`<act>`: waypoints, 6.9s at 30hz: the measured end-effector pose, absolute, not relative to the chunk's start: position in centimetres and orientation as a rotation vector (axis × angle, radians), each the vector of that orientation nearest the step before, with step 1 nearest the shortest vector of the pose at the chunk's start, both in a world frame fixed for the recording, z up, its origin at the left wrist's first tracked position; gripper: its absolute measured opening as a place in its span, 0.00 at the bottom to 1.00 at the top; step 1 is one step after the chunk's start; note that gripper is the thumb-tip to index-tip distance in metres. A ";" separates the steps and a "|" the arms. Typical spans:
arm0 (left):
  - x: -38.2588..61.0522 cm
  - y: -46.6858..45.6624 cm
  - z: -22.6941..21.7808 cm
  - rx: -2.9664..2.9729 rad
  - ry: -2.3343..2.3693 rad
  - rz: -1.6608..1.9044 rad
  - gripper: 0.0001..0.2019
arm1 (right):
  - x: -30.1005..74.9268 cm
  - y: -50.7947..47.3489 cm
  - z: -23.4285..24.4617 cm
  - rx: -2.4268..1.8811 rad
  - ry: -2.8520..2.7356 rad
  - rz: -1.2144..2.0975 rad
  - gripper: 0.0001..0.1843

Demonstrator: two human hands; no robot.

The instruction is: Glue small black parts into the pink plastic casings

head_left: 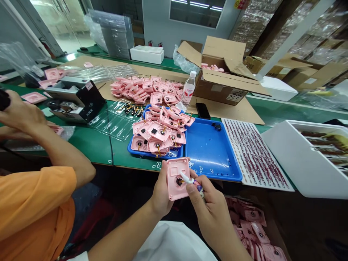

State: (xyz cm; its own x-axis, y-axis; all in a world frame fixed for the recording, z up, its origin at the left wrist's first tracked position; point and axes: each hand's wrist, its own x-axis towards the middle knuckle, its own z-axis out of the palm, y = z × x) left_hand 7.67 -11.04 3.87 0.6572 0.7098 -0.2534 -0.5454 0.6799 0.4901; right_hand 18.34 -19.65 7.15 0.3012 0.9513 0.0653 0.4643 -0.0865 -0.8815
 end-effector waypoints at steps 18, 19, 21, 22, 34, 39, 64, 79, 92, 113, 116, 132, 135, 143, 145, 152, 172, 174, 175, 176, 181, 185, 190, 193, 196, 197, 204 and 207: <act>12.5 -9.2 3.1 0.107 0.490 0.542 0.28 | 23.2 -17.2 10.0 -1.795 -1.305 0.702 0.16; 12.9 -9.0 2.9 0.081 0.505 0.530 0.26 | 23.6 -17.0 10.1 -1.784 -1.277 0.743 0.16; 13.6 -8.5 2.5 0.045 0.548 0.513 0.23 | 24.8 -16.5 10.2 -1.767 -1.201 0.800 0.16; 13.9 -8.2 2.4 0.046 0.564 0.502 0.23 | 25.8 -16.1 10.3 -1.765 -1.164 0.799 0.17; 15.3 -6.2 2.8 0.133 0.600 0.490 0.30 | 42.4 1.0 4.3 -2.543 -1.020 0.205 0.12; 15.0 -5.7 2.7 0.161 0.610 0.511 0.29 | 42.6 4.0 1.8 -2.677 -1.013 0.190 0.18; 13.4 -7.7 3.5 0.202 0.569 0.553 0.28 | 26.4 -12.6 7.1 -1.411 -0.911 0.958 0.19; 12.6 -9.8 4.1 0.313 0.635 0.507 0.26 | 25.1 -15.3 3.3 -1.390 -1.146 0.567 0.19; 12.3 -9.8 4.7 0.367 0.647 0.507 0.27 | 25.9 -16.1 2.9 -1.435 -1.358 0.479 0.14; 12.3 -9.5 4.4 0.327 0.610 0.497 0.27 | 25.4 -16.1 2.8 -1.435 -1.168 0.643 0.15; 12.3 -9.5 4.5 0.329 0.627 0.489 0.27 | 25.3 -16.0 2.8 -1.427 -1.147 0.658 0.15; 12.2 -9.4 4.4 0.329 0.603 0.496 0.26 | 25.1 -16.0 3.3 -1.448 -1.117 0.652 0.15; 12.3 -9.4 4.0 0.331 0.576 0.495 0.26 | 25.0 -15.8 3.8 -1.468 -1.151 0.635 0.14; 12.5 -9.4 3.6 0.353 0.547 0.503 0.26 | 24.4 -14.9 4.3 -1.538 -1.243 0.597 0.14; 12.4 -9.3 3.9 0.350 0.555 0.493 0.26 | 24.4 -14.9 4.1 -1.535 -1.231 0.614 0.14; 11.9 -9.1 3.5 0.318 0.587 0.466 0.25 | 24.7 -15.1 4.5 -1.524 -1.239 0.710 0.15; 10.7 -8.5 1.6 0.454 0.451 0.316 0.23 | 24.7 -17.3 5.0 -1.461 -0.818 0.659 0.15; 10.7 -8.7 1.5 0.490 0.400 0.340 0.22 | 24.3 -17.3 5.0 -1.465 -0.750 0.713 0.15; 10.7 -8.8 1.5 0.506 0.371 0.356 0.22 | 24.2 -17.3 5.0 -1.457 -0.721 0.742 0.15; 10.8 -8.9 1.4 0.521 0.345 0.372 0.23 | 24.0 -17.4 5.0 -1.444 -0.701 0.764 0.16; 10.9 -9.1 1.2 0.609 0.299 0.391 0.22 | 23.5 -17.8 5.0 -1.376 -0.674 0.793 0.16; 10.6 -8.9 1.5 0.631 0.293 0.335 0.25 | 23.5 -18.0 5.4 -1.365 -0.633 0.789 0.16; 10.1 -9.1 1.3 0.732 0.297 0.391 0.24 | 23.2 -18.4 5.7 -1.299 -0.574 0.805 0.17; 9.9 -9.4 1.0 0.851 0.294 0.498 0.19 | 22.9 -18.7 5.4 -1.267 -0.580 0.816 0.19; 9.6 -9.5 0.9 1.010 0.311 0.592 0.16 | 22.7 -19.0 5.2 -1.272 -0.647 0.754 0.18; 9.6 -9.5 0.8 1.065 0.328 0.620 0.16 | 22.7 -19.0 5.1 -1.273 -0.671 0.725 0.18; 9.7 -9.6 1.1 1.202 0.416 0.645 0.16 | 23.1 -18.7 5.2 -1.327 -0.667 0.627 0.16; 9.7 -9.4 1.4 1.234 0.421 0.586 0.18 | 23.0 -18.5 5.6 -1.360 -0.581 0.623 0.15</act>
State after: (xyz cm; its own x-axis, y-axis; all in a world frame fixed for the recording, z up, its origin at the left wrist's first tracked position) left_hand 9.68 -9.45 1.40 0.7812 0.6241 0.0122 -0.1871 0.2156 0.9584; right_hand 22.97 -18.50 5.59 0.7088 0.7051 0.0214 -0.0708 0.1013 -0.9923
